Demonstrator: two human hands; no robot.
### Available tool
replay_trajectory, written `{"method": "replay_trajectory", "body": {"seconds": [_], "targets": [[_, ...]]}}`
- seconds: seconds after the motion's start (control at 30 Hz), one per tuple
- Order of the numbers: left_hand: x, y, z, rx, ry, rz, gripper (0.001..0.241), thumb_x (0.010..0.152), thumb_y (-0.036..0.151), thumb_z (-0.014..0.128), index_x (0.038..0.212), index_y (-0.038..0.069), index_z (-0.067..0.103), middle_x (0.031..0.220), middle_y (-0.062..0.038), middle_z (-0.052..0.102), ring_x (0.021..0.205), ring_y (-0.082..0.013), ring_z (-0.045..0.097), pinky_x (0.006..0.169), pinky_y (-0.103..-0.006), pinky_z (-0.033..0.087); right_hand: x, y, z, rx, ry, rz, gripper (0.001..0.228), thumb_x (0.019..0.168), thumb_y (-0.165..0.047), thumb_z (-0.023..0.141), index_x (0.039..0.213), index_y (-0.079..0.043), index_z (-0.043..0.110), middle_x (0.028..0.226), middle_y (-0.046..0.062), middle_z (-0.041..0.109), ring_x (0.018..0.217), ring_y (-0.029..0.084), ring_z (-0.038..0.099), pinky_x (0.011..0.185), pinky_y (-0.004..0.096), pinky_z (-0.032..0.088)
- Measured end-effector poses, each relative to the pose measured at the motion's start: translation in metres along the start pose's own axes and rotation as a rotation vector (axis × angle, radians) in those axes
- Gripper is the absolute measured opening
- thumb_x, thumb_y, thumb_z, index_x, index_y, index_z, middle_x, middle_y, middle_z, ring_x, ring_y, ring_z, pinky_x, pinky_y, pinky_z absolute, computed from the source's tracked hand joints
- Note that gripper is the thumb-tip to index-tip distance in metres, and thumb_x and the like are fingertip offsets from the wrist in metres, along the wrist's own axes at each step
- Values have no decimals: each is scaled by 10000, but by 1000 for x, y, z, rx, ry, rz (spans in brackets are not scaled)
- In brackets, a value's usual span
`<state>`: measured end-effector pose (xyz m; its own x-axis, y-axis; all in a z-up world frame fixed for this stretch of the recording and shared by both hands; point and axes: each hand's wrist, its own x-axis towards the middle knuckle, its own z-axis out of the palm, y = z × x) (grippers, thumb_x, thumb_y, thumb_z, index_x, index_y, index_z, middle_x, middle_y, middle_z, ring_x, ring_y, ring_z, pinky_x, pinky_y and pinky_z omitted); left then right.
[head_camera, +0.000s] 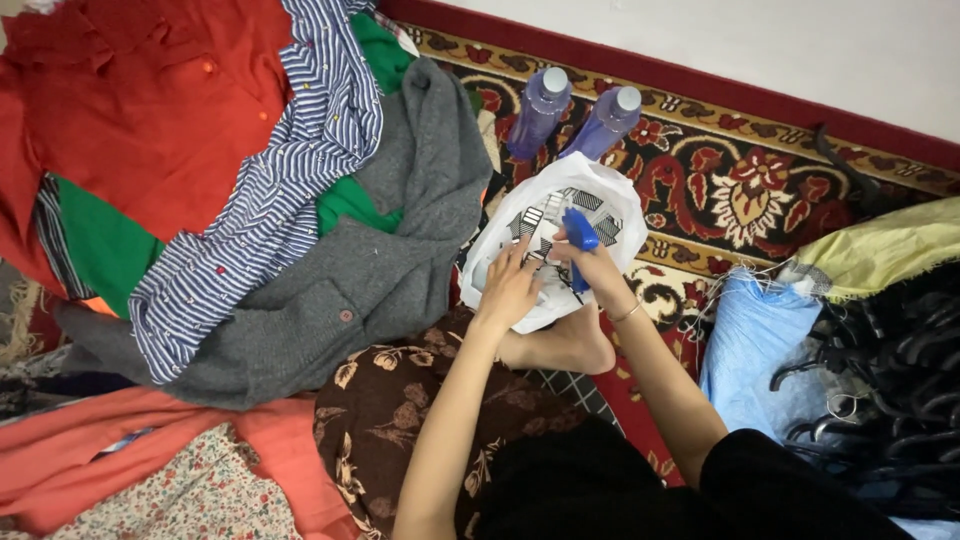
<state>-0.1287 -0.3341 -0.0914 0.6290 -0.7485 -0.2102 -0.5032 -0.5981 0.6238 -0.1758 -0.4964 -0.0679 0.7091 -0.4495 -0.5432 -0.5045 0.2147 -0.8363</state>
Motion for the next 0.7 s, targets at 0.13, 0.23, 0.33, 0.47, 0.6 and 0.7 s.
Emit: {"method": "replay_trajectory", "body": {"seconds": [0.13,0.23,0.33,0.47,0.6,0.7], "targets": [[6,-3,15,66,36,22,404,957,204,621,1330,52,657,1579,-189,410,1439,-417,370,1152,-530,332,11,20,-2,-45,-13,-10,447,766,-147,817,1180,-26,700,1151,170,708,993,269,665,897,371,509],[12,-18,40,76,46,37,471,974,270,592,1386,41,600,1600,-141,384,1456,-380,325,1163,-503,297,13,18,-1,-64,-47,15,399,840,-158,785,1207,-22,704,1100,163,731,972,255,722,875,337,552],[10,-14,33,94,88,43,547,942,268,634,1423,19,554,1594,-132,398,1444,-367,339,1165,-499,294,5,6,3,-42,-75,-3,411,849,-160,786,1219,-5,698,1090,173,724,977,264,727,848,342,558],[10,-9,17,3,280,66,548,926,204,662,1428,20,545,1531,-129,487,1407,-338,424,1135,-472,341,-4,-5,7,-10,-75,-77,399,884,-174,757,1230,10,676,1153,177,703,1016,271,704,885,352,528],[5,6,-27,-378,504,-9,339,960,71,659,1299,72,663,1269,-84,656,1113,-278,694,961,-368,539,-18,-28,10,64,-59,-191,342,896,-138,734,1189,23,662,1173,165,705,962,235,711,835,316,530],[4,1,-34,-645,661,-84,290,927,26,692,1203,113,722,1145,-69,679,893,-247,751,829,-332,606,-31,-42,14,64,-61,-276,375,878,-149,758,1197,9,641,1287,194,669,1005,241,693,860,332,519]]}}
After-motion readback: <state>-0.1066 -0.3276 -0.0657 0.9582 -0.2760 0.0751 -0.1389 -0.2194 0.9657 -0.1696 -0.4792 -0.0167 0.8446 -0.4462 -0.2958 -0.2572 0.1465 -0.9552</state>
